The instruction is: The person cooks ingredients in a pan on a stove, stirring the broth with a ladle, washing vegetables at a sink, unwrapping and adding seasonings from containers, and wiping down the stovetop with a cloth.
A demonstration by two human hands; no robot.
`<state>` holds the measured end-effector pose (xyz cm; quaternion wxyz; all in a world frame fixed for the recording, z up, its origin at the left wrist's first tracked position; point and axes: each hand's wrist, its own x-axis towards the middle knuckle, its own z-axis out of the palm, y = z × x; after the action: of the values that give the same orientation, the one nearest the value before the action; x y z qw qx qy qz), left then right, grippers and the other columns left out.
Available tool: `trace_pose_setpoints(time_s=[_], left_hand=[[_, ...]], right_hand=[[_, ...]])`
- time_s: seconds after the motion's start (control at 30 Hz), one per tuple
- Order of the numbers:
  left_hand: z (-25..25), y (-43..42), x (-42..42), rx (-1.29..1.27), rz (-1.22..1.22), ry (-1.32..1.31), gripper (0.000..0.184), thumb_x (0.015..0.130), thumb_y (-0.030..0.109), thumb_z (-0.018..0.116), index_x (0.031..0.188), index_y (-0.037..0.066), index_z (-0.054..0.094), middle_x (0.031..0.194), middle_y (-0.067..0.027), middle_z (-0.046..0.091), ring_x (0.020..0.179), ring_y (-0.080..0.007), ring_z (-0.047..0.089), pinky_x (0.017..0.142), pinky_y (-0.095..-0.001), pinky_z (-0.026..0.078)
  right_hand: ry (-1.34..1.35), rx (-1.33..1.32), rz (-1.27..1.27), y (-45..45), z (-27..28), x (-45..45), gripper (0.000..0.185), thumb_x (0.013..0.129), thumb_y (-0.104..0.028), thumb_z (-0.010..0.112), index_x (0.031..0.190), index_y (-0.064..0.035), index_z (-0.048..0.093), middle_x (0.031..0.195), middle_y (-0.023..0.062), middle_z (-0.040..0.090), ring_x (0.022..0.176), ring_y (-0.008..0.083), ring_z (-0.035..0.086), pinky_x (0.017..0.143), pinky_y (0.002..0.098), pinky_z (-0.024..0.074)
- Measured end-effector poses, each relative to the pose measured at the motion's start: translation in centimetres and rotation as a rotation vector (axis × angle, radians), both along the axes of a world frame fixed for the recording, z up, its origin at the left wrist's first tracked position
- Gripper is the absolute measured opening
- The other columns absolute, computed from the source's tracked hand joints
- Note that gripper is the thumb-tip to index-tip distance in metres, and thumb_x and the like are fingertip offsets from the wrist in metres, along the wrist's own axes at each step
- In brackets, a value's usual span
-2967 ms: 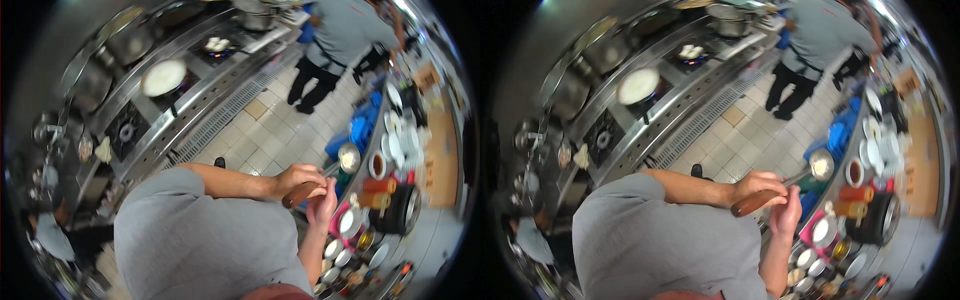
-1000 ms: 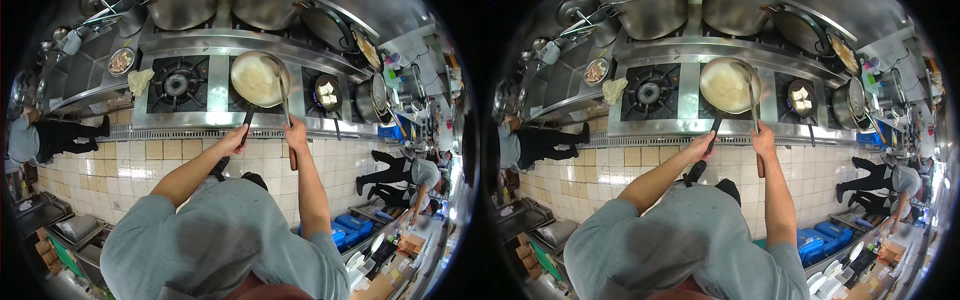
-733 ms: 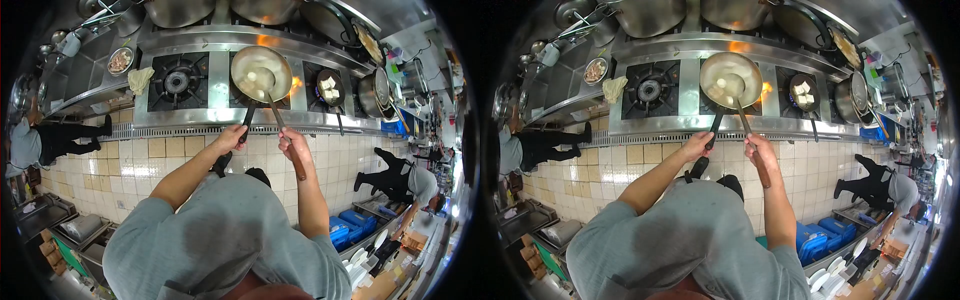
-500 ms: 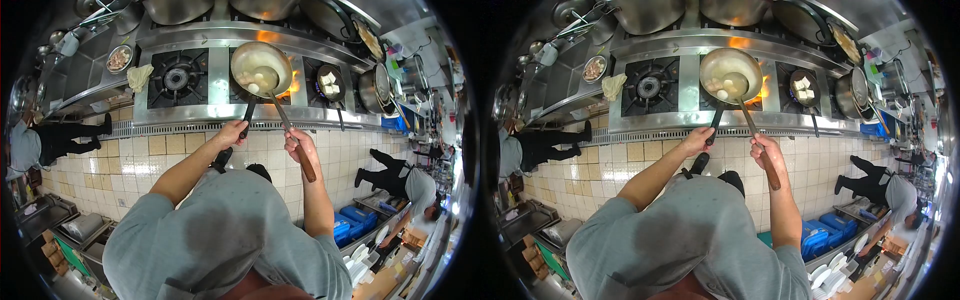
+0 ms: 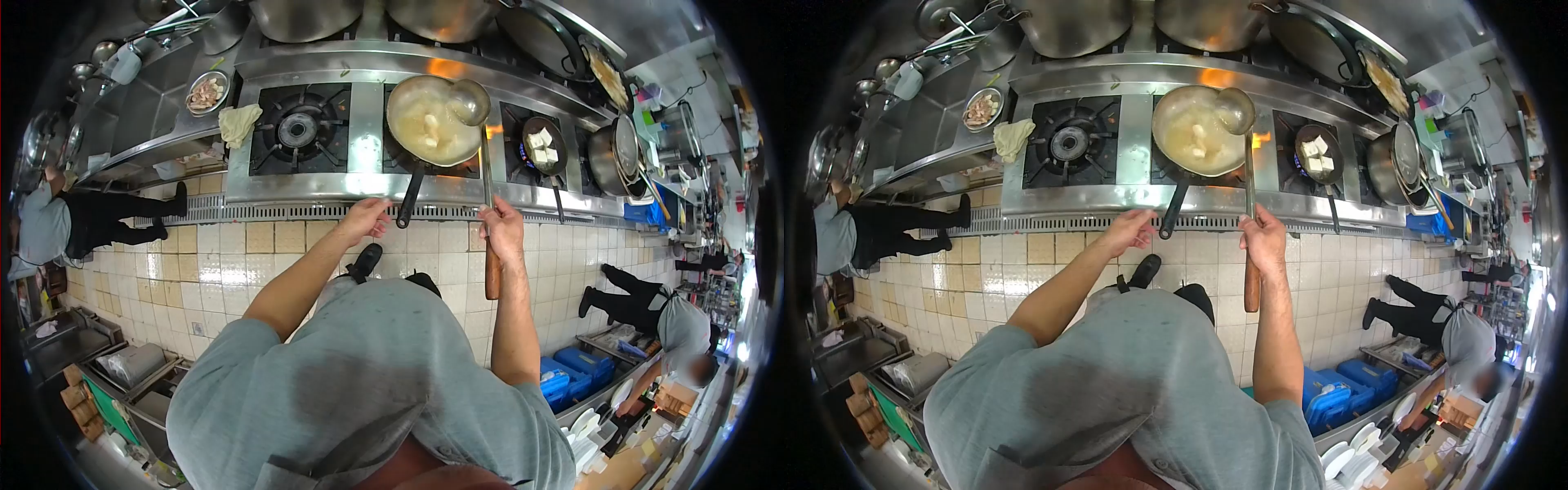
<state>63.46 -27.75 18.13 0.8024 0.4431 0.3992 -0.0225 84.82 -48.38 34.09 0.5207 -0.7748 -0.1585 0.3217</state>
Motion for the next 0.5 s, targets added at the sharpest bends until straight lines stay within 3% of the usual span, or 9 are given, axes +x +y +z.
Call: trace_pose_setpoints(time_s=[0.1, 0.2, 0.27, 0.3, 0.37, 0.4, 0.43, 0.47, 0.5], left_hand=[[-3.0, 2.3, -3.9, 0.122, 0.034, 0.097, 0.037, 0.101, 0.042, 0.060, 0.120, 0.011, 0.063, 0.089, -0.0019, 0.065, 0.063, -0.0107, 0.060, 0.054, -0.0276, 0.051], [-6.4, 4.1, -9.5, 0.258, 0.165, 0.152, 0.030, 0.101, 0.034, 0.060, 0.117, 0.010, 0.064, 0.083, -0.0032, 0.063, 0.062, -0.0105, 0.057, 0.052, -0.0280, 0.050], [-9.3, 4.6, -14.4, 0.380, 0.228, 0.179, 0.027, 0.101, 0.030, 0.060, 0.117, 0.008, 0.064, 0.082, -0.0031, 0.064, 0.061, -0.0108, 0.058, 0.052, -0.0280, 0.049], [-11.2, 5.0, -17.4, 0.457, 0.244, 0.179, 0.026, 0.100, 0.028, 0.060, 0.116, 0.007, 0.064, 0.082, -0.0031, 0.064, 0.061, -0.0113, 0.058, 0.053, -0.0279, 0.049], [-17.5, 5.5, -24.5, 0.659, 0.245, 0.281, 0.025, 0.101, 0.026, 0.058, 0.108, 0.004, 0.068, 0.081, -0.0074, 0.068, 0.064, -0.0145, 0.063, 0.054, -0.0282, 0.050], [-20.9, 5.5, -28.3, 0.680, 0.237, 0.413, 0.022, 0.100, 0.025, 0.058, 0.104, 0.005, 0.066, 0.075, -0.0054, 0.065, 0.056, -0.0140, 0.058, 0.048, -0.0285, 0.047], [-23.7, 5.4, -32.1, 0.696, 0.228, 0.546, 0.019, 0.100, 0.025, 0.059, 0.101, 0.006, 0.064, 0.069, -0.0034, 0.061, 0.048, -0.0135, 0.053, 0.041, -0.0287, 0.043], [-25.3, 5.6, -36.2, 0.817, -0.198, 0.654, 0.022, 0.100, 0.027, 0.057, 0.100, 0.006, 0.064, 0.070, -0.0053, 0.062, 0.048, -0.0153, 0.054, 0.041, -0.0304, 0.044], [-26.0, 5.4, -38.9, 0.915, -0.639, 0.743, 0.025, 0.100, 0.029, 0.055, 0.099, 0.006, 0.063, 0.070, -0.0072, 0.063, 0.048, -0.0171, 0.055, 0.041, -0.0321, 0.046]], right_hand=[[-0.108, -0.046, 0.034, 0.7, -1.1, 1.3, 0.024, 0.093, -0.009, 0.062, 0.114, -0.0008, 0.069, 0.069, 0.0027, 0.060, 0.051, 0.0099, 0.055, 0.047, 0.0277, 0.0425], [-0.329, -0.178, 0.115, 2.0, -3.3, 3.6, 0.023, 0.092, -0.008, 0.063, 0.113, -0.0011, 0.069, 0.068, 0.0057, 0.062, 0.052, 0.0117, 0.058, 0.049, 0.0308, 0.0448], [-0.917, -0.126, 0.254, 2.3, -7.1, 6.1, 0.023, 0.091, -0.009, 0.064, 0.112, 0.0002, 0.068, 0.068, 0.0098, 0.064, 0.055, 0.0135, 0.060, 0.051, 0.0331, 0.0466], [-0.915, -0.124, 0.253, 2.4, -6.7, 5.9, 0.023, 0.091, -0.009, 0.064, 0.112, 0.0002, 0.068, 0.068, 0.0098, 0.064, 0.055, 0.0135, 0.060, 0.051, 0.0331, 0.0466], [-0.299, -0.194, 0.271, 2.9, -5.2, 5.1, 0.024, 0.093, -0.012, 0.063, 0.111, 0.0035, 0.066, 0.072, 0.0099, 0.065, 0.055, 0.0142, 0.060, 0.051, 0.0327, 0.0468], [-0.300, -0.190, 0.271, 2.9, -5.8, 4.7, 0.024, 0.093, -0.012, 0.063, 0.111, 0.0035, 0.066, 0.072, 0.0099, 0.065, 0.055, 0.0142, 0.060, 0.051, 0.0327, 0.0468], [-0.101, -0.113, 0.202, 2.6, -6.9, 4.1, 0.023, 0.093, -0.012, 0.064, 0.110, 0.0041, 0.066, 0.075, 0.0086, 0.065, 0.054, 0.0138, 0.059, 0.050, 0.0318, 0.0459], [0.098, -0.036, 0.129, 2.5, -7.6, 3.7, 0.023, 0.094, -0.012, 0.064, 0.109, 0.0047, 0.065, 0.078, 0.0073, 0.065, 0.054, 0.0134, 0.058, 0.049, 0.0309, 0.0450], [0.100, -0.036, 0.125, 2.4, -7.8, 3.3, 0.023, 0.094, -0.012, 0.064, 0.109, 0.0047, 0.065, 0.078, 0.0073, 0.065, 0.054, 0.0134, 0.058, 0.049, 0.0309, 0.0450]])
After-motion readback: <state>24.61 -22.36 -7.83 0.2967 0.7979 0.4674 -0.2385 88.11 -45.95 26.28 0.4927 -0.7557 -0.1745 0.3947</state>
